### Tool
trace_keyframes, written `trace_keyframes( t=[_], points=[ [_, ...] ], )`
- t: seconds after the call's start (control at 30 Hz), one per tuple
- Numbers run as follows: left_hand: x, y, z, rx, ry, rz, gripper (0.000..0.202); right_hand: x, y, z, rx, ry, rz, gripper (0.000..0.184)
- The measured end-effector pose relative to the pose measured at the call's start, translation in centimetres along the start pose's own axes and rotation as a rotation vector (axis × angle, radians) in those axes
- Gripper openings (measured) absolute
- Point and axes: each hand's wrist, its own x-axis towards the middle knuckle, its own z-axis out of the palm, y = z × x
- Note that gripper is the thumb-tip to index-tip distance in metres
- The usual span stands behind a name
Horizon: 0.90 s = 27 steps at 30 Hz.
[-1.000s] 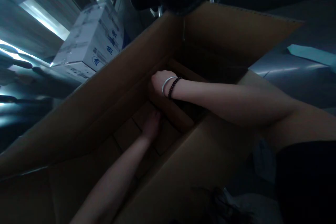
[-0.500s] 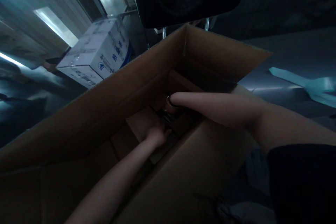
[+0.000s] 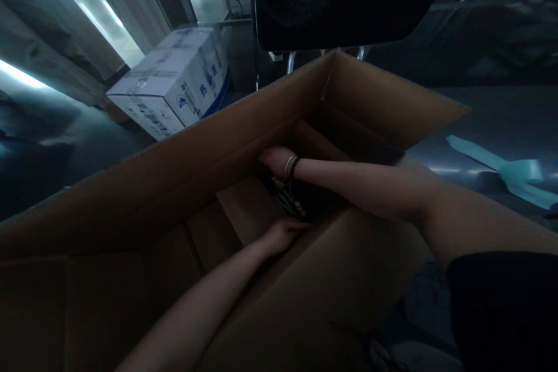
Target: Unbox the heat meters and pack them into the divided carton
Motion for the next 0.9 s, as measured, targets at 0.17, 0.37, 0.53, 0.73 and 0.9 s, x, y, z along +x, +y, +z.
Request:
trace_keyframes(
  t=[0.17, 0.37, 0.53, 0.73, 0.9],
  points=[
    [0.7, -0.7, 0.3, 0.046, 0.007, 0.094, 0.035, -0.4, -0.3, 2.4, -0.254, -0.039, -0.283, 0.020],
    [1.3, -1.5, 0.7, 0.057, -0.026, 0.187, 0.045, -1.2, -0.1, 8.4, -0.317, -0.222, -0.526, 0.016],
    [1.6, -1.4, 0.9, 0.107, -0.012, 0.206, 0.043, -2.2, 2.2, 10.5, -0.350, -0.187, -0.637, 0.022],
    [1.9, -1.6, 1.0, 0.142, -0.024, 0.198, 0.050, -2.4, 2.7, 11.4, -0.387, -0.131, -0.772, 0.015],
    [2.0, -2.0, 0.9, 0.160, -0.037, 0.180, 0.051, -1.7, 3.2, 9.0, -0.412, -0.067, -0.748, 0.014]
  ],
)
